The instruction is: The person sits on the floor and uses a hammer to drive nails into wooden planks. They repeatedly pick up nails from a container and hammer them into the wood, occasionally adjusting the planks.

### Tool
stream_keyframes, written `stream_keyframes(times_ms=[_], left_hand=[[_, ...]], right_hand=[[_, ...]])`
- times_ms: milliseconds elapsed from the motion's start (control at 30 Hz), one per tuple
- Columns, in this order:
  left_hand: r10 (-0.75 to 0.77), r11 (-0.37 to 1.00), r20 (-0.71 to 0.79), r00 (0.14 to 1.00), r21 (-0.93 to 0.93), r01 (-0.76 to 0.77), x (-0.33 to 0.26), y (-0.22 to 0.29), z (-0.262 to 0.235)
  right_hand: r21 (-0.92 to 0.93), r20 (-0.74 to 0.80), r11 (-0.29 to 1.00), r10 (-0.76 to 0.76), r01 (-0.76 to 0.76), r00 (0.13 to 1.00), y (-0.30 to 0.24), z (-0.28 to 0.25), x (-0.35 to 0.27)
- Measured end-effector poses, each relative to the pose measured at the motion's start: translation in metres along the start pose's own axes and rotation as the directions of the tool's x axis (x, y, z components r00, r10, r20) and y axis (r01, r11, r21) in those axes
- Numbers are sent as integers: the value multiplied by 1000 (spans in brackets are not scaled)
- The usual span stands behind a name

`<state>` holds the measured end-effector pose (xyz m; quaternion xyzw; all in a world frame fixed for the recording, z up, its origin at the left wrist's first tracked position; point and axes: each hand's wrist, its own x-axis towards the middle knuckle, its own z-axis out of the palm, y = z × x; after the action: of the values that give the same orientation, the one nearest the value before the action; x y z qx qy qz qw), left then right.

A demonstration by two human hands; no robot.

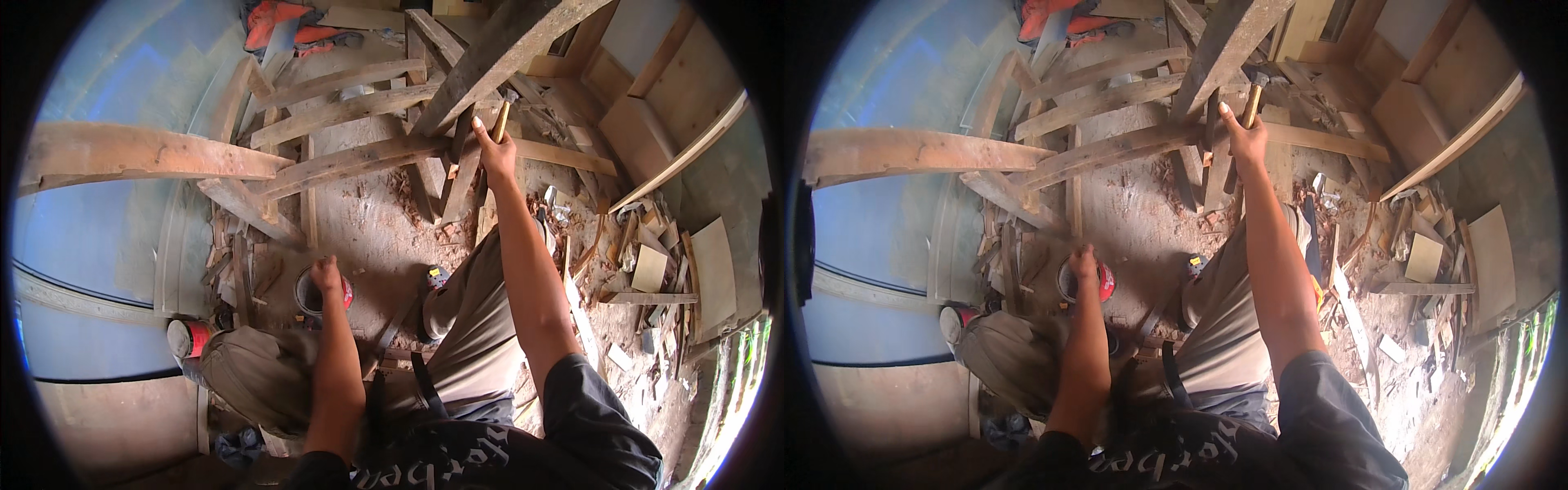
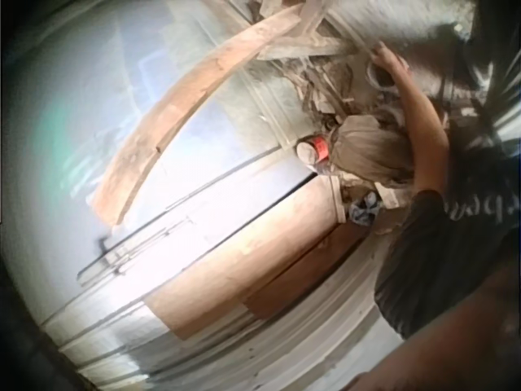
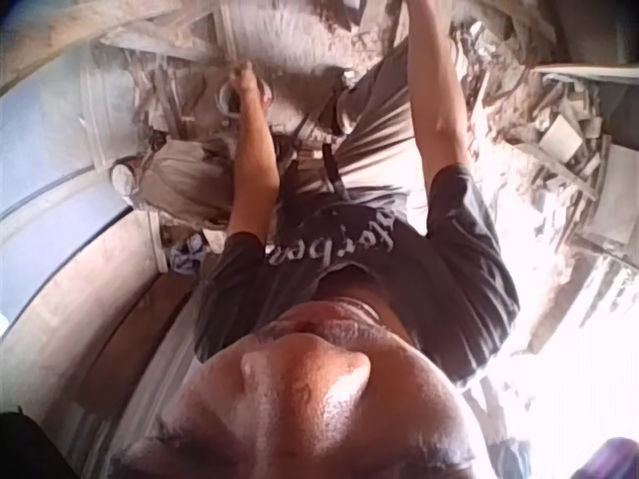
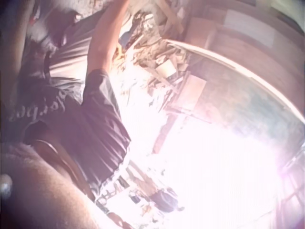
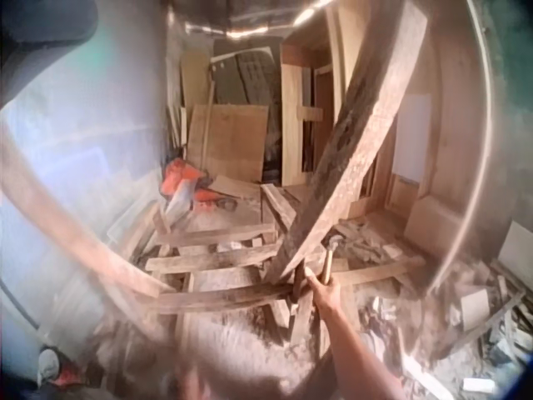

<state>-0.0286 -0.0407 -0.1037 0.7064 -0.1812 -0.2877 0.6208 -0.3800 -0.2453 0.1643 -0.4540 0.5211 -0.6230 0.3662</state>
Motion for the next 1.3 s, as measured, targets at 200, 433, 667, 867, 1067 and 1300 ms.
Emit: stream_keyframes(times_ms=[200, 433, 667, 867, 1067, 1300], left_hand=[[-59, 997, 11, 998, -47, 59, -7, 14, 17], [-14, 998, 70, 997, -64, 18, -23, 40, 12], [19, 1000, 51, 999, -17, -19, -23, 90, -11], [29, 995, -25, 999, -99, -31, -32, 140, -13], [18, 999, 134, 991, -45, -12, -57, 116, 24], [-120, 988, 201, 972, -67, 136, -87, 85, 85]], right_hand=[[-51, 6, 999, -3, 4, 1000, 4, -6, 5], [-62, 15, 997, 35, -34, 999, 0, 0, 3], [-37, -276, 998, 35, -47, 960, 34, 9, 23], [15, -172, 986, 166, -166, 971, 21, 12, -2], [-63, -226, 996, 53, -68, 973, 13, 20, -8], [-286, -169, 951, -173, 120, 970, 48, -3, 25]])
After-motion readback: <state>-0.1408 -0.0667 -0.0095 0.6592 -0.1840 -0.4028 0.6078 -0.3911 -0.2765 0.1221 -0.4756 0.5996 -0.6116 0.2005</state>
